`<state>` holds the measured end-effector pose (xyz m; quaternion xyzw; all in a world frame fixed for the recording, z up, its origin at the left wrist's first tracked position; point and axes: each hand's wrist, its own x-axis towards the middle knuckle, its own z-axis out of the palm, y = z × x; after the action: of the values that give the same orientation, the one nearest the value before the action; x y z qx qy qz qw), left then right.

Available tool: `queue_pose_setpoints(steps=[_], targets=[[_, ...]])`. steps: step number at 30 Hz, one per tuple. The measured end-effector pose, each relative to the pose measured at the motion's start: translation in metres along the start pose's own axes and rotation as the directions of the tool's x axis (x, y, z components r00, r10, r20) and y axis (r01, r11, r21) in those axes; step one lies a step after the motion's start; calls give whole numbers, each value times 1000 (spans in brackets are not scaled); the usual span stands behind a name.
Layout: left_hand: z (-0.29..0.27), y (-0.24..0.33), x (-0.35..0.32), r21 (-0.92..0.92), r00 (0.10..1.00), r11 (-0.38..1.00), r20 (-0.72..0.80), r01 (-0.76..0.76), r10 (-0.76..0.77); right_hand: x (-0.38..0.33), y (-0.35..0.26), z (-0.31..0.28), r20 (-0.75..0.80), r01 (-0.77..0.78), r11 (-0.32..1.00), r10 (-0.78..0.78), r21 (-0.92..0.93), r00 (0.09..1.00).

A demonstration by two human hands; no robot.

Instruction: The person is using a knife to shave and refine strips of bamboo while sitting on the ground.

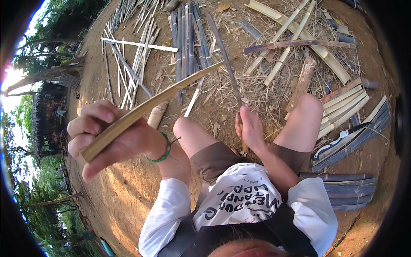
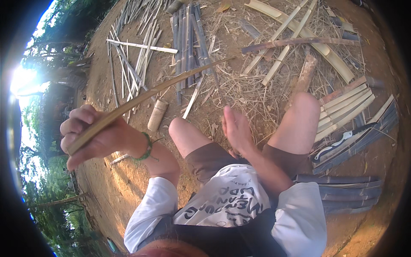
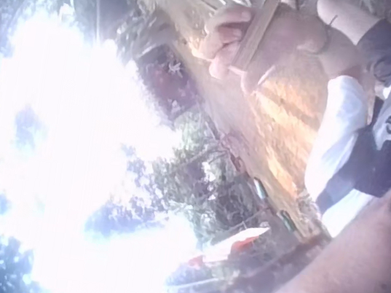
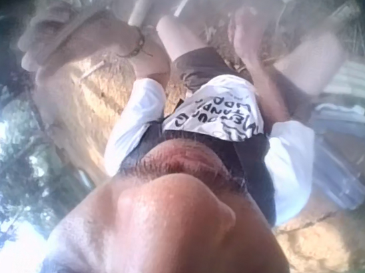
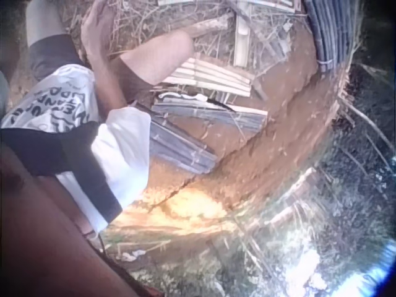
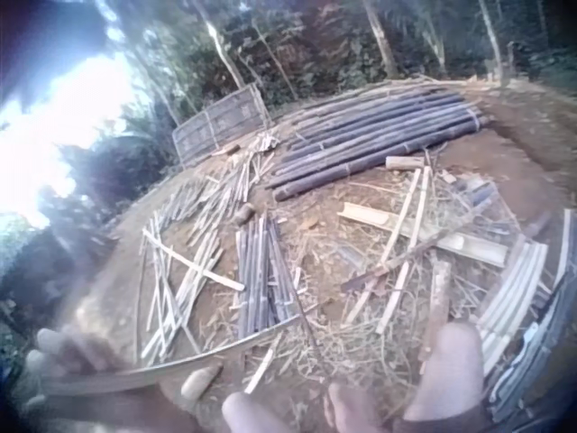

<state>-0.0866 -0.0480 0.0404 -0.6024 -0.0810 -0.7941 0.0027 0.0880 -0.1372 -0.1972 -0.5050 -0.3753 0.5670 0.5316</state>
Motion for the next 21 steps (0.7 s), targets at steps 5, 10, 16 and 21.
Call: queue_pose_setpoints(steps=[5,10,16,21], targets=[[38,13,-22,654,967,755,-222,51,126,-32,-90,25,242,277,958,-288,78,927],[49,19,-30,473,975,878,-151,-73,163,-47,-143,31,319,508,853,-517,120,794],[44,28,-36,401,991,915,-98,-48,95,-44,-123,22,317,372,928,-355,7,880],[36,29,-40,322,993,944,-61,-79,104,-53,-141,24,312,567,822,-525,-57,792]])
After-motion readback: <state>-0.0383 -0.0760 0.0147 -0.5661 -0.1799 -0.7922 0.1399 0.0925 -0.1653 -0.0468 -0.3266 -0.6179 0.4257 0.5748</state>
